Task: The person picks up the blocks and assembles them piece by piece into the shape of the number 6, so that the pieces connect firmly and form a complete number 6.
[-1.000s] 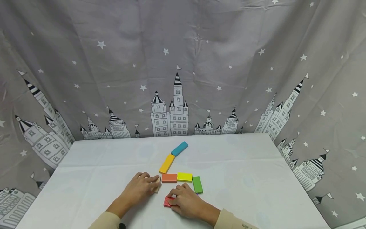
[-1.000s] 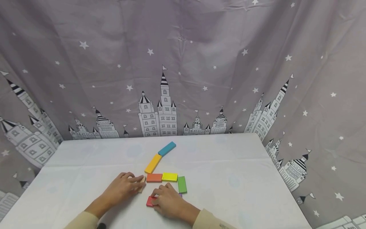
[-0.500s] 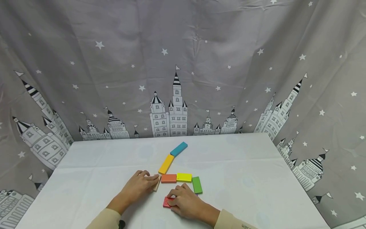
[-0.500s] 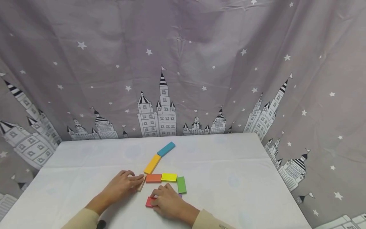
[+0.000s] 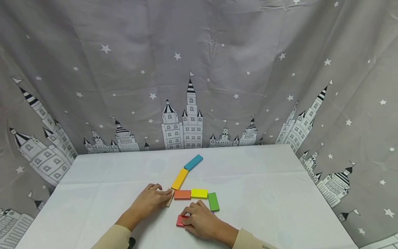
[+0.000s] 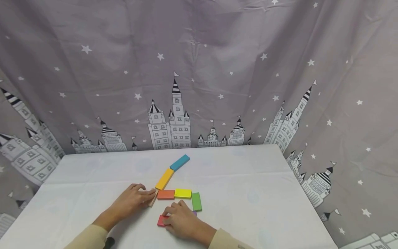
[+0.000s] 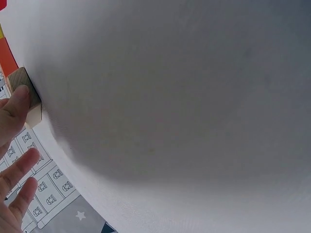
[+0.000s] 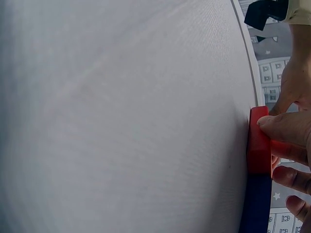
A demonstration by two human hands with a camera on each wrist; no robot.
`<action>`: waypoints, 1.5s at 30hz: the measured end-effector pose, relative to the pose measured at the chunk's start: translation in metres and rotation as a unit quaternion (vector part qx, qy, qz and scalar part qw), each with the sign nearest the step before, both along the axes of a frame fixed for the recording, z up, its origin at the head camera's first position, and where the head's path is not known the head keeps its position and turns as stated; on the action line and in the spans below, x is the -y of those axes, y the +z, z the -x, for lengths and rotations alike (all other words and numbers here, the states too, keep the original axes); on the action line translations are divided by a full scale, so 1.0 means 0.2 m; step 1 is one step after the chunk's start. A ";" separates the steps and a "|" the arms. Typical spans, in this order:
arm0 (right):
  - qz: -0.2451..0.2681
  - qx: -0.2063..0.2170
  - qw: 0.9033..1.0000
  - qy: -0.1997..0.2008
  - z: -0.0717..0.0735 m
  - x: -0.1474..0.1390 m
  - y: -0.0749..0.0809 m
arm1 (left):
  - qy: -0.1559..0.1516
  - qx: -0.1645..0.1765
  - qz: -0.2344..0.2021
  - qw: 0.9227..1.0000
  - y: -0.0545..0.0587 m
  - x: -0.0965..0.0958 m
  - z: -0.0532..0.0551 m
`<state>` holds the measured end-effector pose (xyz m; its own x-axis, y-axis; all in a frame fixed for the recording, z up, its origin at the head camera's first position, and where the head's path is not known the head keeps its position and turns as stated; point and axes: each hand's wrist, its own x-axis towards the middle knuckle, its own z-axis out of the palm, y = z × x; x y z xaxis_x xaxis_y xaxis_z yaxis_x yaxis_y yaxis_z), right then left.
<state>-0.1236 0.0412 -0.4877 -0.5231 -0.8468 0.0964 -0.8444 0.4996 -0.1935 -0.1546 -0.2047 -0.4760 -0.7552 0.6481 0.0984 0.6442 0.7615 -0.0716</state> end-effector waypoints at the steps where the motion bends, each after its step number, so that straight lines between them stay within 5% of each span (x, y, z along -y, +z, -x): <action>1: 0.001 0.000 1.000 0.000 0.00 0.00 0.00 | -0.001 0.000 -0.001 1.000 0.00 0.00 0.00; 32: 0.007 0.003 1.000 0.003 0.00 0.00 0.00 | -0.005 0.017 -0.001 1.000 0.01 0.01 0.02; 42: 0.008 0.004 1.000 0.004 0.00 -0.01 -0.01 | 0.035 0.087 -0.081 0.992 0.07 0.01 0.06; 45: 0.011 -0.003 1.000 0.005 0.00 -0.01 -0.02 | 0.029 0.100 -0.057 0.993 0.12 0.01 0.09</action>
